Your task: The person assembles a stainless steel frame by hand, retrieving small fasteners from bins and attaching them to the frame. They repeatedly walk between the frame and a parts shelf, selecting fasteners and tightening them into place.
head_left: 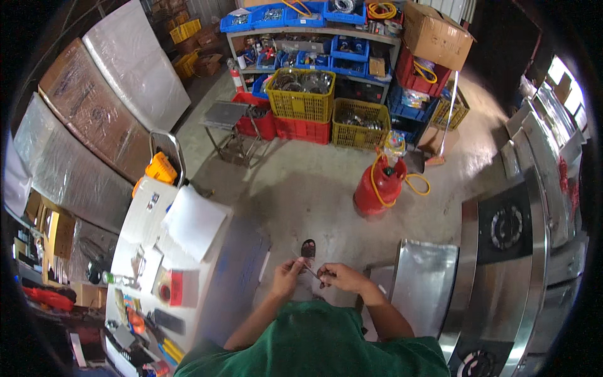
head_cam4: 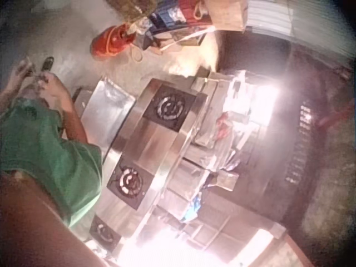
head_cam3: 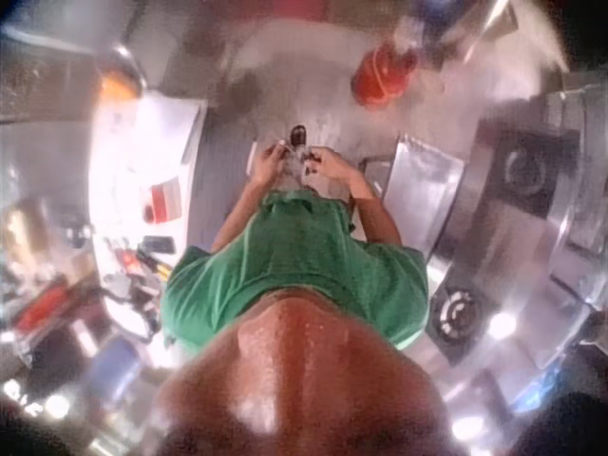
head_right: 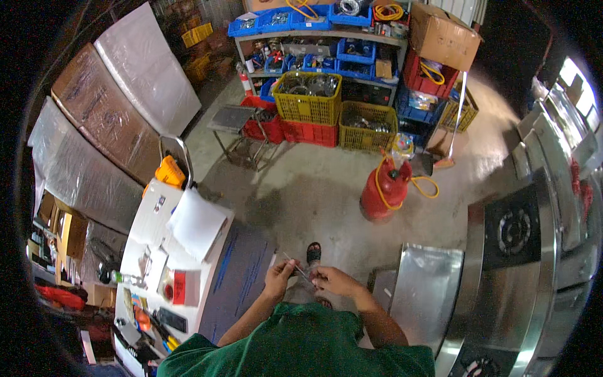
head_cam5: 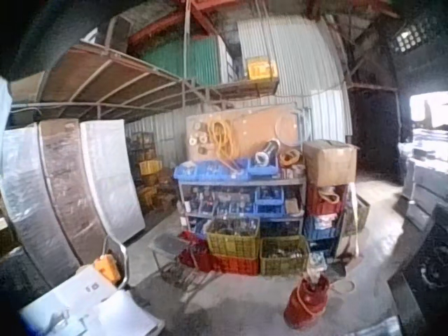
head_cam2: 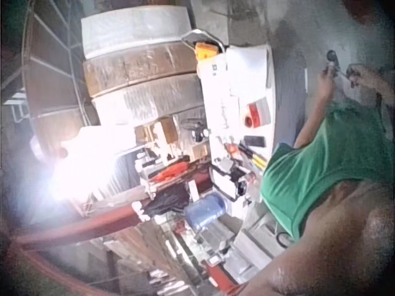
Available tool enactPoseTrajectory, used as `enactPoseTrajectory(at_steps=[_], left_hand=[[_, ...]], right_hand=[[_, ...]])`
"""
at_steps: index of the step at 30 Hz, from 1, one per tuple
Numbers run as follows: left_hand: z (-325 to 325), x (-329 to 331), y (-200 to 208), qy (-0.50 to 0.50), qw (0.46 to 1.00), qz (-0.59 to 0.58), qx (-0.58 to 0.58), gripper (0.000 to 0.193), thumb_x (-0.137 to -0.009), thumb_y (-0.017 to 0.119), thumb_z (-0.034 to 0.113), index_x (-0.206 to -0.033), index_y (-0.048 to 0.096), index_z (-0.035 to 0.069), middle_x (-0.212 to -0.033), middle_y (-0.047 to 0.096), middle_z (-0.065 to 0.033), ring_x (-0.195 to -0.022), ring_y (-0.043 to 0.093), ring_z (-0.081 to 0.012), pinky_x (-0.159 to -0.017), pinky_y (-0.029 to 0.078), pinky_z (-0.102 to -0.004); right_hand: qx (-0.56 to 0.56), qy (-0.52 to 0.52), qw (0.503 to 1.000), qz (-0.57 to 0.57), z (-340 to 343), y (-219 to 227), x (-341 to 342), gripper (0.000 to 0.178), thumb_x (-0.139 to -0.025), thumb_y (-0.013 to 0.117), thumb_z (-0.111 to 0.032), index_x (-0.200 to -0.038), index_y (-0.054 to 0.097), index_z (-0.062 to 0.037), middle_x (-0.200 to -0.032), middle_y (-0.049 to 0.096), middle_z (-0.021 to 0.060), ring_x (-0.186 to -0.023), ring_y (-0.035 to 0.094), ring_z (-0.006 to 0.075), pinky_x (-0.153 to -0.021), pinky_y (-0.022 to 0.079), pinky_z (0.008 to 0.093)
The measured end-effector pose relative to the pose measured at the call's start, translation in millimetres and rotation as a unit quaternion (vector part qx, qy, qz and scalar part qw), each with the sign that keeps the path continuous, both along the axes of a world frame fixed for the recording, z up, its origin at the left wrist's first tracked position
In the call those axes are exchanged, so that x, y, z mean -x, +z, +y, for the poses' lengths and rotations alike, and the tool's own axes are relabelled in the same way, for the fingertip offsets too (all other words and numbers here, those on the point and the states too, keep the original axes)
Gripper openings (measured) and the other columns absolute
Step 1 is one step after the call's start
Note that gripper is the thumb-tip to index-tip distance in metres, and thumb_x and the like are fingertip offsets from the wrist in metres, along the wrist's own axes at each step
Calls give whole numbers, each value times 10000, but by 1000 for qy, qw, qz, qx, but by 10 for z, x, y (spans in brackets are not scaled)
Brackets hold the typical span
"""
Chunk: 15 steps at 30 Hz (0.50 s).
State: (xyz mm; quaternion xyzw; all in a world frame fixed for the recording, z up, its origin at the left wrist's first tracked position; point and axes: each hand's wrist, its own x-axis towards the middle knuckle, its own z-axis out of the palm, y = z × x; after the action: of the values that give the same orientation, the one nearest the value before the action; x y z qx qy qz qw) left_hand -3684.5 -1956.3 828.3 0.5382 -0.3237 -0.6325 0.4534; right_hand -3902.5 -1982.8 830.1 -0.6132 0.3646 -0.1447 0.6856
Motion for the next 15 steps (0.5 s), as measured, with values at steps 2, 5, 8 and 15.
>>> enactPoseTrajectory(at_steps=[2, 5, 8, 15], left_hand=[[-694, -4, -89, -26, 999, -20, 5, 297, -987, 584, 269, -1023, 688, -6, -943, 682, -67, -874, 621, -152, -811, 498, -312], [-1542, 2, -149, -48, 998, -32, 26, 296, -976, 601, 283, -988, 675, -3, -923, 681, -73, -851, 615, -160, -783, 494, -319], [-2538, 31, -97, -66, 997, -33, 21, 271, -974, 606, 253, -990, 668, -10, -867, 683, -51, -773, 603, -122, -758, 487, -275], [-4539, -66, 326, -71, 993, -44, 87, 315, -1007, 535, 286, -1067, 653, 0, -827, 646, -46, -767, 604, -142, -774, 507, -300]], right_hand=[[-45, -49, 998, -9, -564, -63, 9, 197, -976, 548, -122, -1119, 584, 9, -912, 633, 50, -807, 615, 129, -772, 500, 293], [-136, -134, 981, -12, -1208, -89, -10, 240, -988, 541, -145, -1176, 584, -2, -896, 633, 62, -781, 636, 140, -736, 521, 301], [-92, -192, 977, 19, -1985, 0, 21, 252, -982, 555, -155, -1180, 582, -2, -890, 633, 68, -786, 646, 151, -719, 526, 297], [-63, -378, 924, -16, -3465, 14, 280, 247, -960, 583, -195, -1111, 605, -1, -819, 642, 56, -708, 616, 142, -675, 514, 291]])
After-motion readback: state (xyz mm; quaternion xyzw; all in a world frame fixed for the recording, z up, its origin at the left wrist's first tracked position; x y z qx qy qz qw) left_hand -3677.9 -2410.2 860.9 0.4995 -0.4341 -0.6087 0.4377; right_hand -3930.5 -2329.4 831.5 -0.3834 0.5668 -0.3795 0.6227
